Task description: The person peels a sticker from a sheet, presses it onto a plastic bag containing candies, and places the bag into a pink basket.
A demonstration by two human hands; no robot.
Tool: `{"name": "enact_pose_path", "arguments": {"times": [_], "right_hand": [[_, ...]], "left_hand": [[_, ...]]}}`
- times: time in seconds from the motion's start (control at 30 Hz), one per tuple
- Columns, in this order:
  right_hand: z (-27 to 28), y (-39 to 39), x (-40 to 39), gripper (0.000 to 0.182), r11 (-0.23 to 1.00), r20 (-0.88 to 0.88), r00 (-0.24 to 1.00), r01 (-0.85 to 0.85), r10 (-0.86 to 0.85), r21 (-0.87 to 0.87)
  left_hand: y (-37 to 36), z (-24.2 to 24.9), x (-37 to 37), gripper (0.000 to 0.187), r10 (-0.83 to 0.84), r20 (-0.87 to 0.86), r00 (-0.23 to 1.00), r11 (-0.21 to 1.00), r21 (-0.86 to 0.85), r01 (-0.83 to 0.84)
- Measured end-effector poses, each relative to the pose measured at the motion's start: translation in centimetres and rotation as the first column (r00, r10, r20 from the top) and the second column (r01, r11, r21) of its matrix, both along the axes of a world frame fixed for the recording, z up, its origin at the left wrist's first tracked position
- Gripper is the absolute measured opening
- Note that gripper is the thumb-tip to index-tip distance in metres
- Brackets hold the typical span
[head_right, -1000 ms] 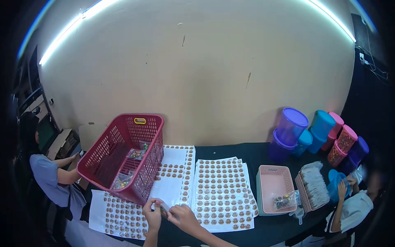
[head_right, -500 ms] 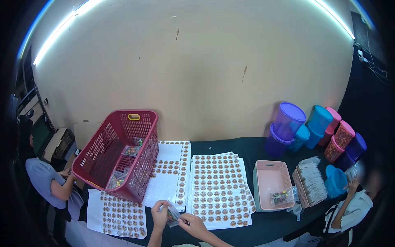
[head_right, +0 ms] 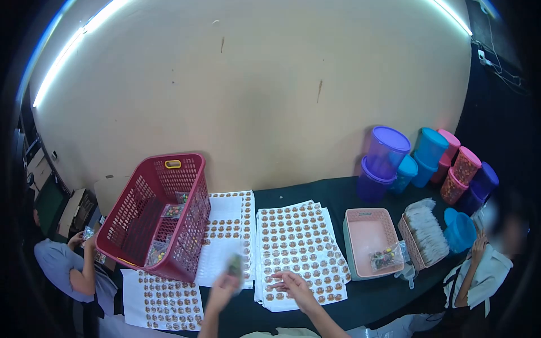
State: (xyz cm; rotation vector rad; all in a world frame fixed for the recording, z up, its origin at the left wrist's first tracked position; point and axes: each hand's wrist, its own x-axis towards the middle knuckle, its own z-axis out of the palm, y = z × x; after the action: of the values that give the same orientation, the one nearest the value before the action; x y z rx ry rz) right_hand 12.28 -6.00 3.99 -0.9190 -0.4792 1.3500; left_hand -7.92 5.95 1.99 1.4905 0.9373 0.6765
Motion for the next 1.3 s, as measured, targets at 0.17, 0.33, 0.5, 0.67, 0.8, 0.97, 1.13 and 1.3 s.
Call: {"name": "enact_pose_path", "arguments": {"times": [0.17,0.33,0.5,0.67,0.8,0.97,1.13,1.3], "right_hand": [[-3.2,-1.9,5.8,0.023,0.957,0.477,0.855,0.278,-0.204,-0.089],[-6.4,-6.1,11.4,0.025,0.819,0.453,0.777,0.552,-0.436,-0.158],[-11.1,-8.9,17.7,0.033,0.636,0.251,0.64,0.764,-0.727,-0.106],[-13.0,-9.8,25.2,0.04,0.176,0.14,0.189,0.979,-0.972,-0.098],[-11.8,-8.6,26.8,0.052,-0.103,0.318,-0.02,0.964,-0.948,-0.244],[-17.9,-9.0,30.7,0.04,0.067,0.187,0.165,0.895,-0.968,-0.44],[-10.5,-5.7,23.3,0.005,0.669,0.12,0.662,0.743,-0.74,0.031],[-2.6,-2.3,10.3,0.008,0.955,0.345,0.893,0.294,-0.288,0.037]], "left_hand": [[7.1,6.8,-8.9,0.055,0.21,0.714,0.668,0.935,0.051,-0.35],[6.4,10.8,-12.0,0.062,0.555,0.829,0.076,0.832,-0.553,-0.044],[6.1,8.6,-12.5,0.055,0.414,0.898,0.148,0.91,-0.412,-0.046],[6.5,5.8,-11.6,0.043,0.264,0.914,0.309,0.935,-0.163,-0.316],[3.7,7.1,-8.0,0.036,0.399,0.663,0.633,0.911,-0.209,-0.354],[0.1,5.5,-4.2,0.024,0.256,0.521,0.814,0.95,-0.293,-0.111],[-3.5,1.2,-1.7,0.025,0.142,0.27,0.952,0.915,-0.404,-0.021],[-4.2,-0.4,-0.3,0.033,-0.002,0.208,0.978,0.936,-0.344,0.075]]}}
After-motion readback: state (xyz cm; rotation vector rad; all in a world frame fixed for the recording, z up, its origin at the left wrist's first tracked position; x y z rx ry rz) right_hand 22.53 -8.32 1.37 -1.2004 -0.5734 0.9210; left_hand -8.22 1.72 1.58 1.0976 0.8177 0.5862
